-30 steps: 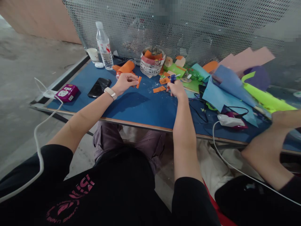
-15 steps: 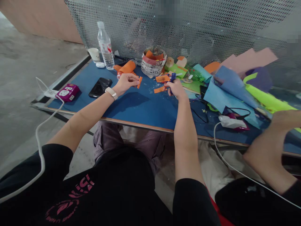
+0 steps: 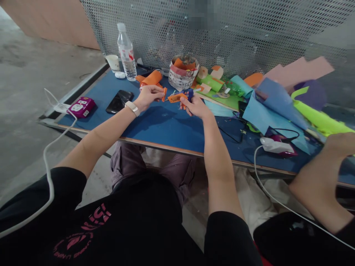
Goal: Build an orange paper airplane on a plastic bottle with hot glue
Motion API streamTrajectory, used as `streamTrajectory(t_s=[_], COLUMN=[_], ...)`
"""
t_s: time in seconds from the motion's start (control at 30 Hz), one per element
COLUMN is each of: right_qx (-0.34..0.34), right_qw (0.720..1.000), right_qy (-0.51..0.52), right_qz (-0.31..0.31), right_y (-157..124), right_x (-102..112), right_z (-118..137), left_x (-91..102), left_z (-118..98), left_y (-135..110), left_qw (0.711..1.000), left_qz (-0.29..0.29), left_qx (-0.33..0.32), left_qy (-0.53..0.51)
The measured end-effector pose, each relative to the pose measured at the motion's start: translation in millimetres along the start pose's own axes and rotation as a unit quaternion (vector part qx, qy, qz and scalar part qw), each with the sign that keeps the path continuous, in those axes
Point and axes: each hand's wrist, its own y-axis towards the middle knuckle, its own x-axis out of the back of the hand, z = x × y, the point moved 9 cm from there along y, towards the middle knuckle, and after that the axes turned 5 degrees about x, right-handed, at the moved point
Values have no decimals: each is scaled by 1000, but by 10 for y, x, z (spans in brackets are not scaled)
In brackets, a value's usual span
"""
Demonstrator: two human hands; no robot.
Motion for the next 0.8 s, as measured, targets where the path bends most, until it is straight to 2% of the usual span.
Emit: streamTrajectory(t_s=[0.23,0.43,0.8], right_qx=[-10,50,43], right_qw=[1000,999,999], right_qy=[-25,12,-10], right_qz=[-10,6,9], right_y=[22,73,81], right_x=[11,-25,-3], right_z=[-43,-9,-48], left_x=[-49,-76,-112], left_z=[-105,-184,-264], left_y=[-87,-153,-190], left_qw=[1000,1000,1000], left_qz=[6,-7,4], left_qx=[1,7,3], left_qy=[16,3,10])
